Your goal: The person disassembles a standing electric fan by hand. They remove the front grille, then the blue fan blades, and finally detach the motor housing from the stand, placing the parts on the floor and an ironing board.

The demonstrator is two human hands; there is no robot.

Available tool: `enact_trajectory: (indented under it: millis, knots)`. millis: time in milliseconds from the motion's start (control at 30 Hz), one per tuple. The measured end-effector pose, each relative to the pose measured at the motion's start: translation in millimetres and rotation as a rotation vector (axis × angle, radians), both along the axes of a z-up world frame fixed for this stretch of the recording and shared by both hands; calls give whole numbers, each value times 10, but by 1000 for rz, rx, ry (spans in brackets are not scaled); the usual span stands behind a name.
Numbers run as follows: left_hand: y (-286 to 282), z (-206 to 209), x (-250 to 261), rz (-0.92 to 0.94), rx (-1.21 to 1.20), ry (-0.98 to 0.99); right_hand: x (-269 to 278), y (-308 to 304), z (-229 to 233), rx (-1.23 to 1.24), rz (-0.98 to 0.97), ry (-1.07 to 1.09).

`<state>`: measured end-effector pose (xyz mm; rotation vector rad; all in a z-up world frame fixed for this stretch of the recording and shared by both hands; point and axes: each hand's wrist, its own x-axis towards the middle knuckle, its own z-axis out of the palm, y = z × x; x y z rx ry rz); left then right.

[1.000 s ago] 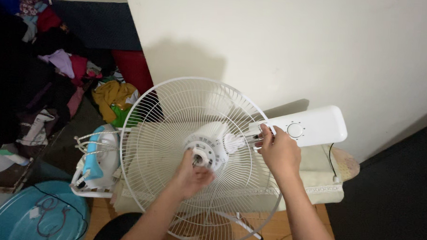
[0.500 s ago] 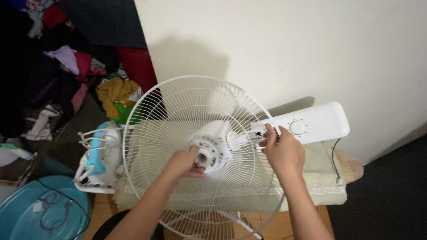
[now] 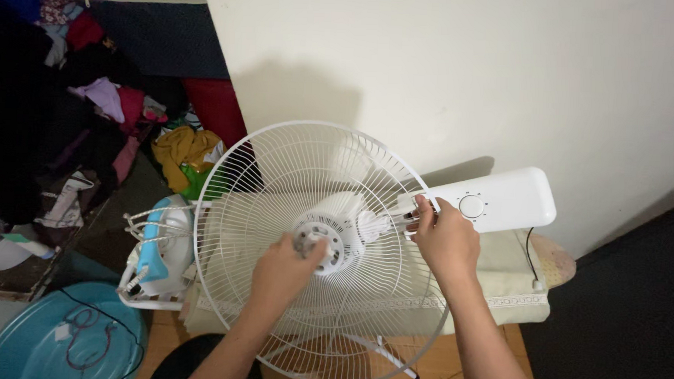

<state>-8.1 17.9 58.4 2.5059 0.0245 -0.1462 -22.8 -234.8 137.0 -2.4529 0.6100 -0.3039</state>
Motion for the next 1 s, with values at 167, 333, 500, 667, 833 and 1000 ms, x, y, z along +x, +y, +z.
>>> enact_trajectory:
  millis: [167, 333, 500, 667, 833, 1000]
  knots:
    - [-238, 124, 72, -104, 168, -22, 11, -11, -33, -54, 9, -5]
    - [-152, 60, 172, -41, -13, 228, 5, -4, -11, -15, 9, 20]
    - [-74, -369, 238, 374, -1158, 728, -34, 27, 43, 95, 3, 38]
    - [-177, -770, 43, 477, -1642, 833, -11, 28, 52, 23, 26, 44]
    - [-45, -326, 27, 288, -638, 463, -12, 29, 85, 22, 13, 46]
    - [-167, 20, -12, -111, -5, -132, 5, 21, 58, 19, 32, 15]
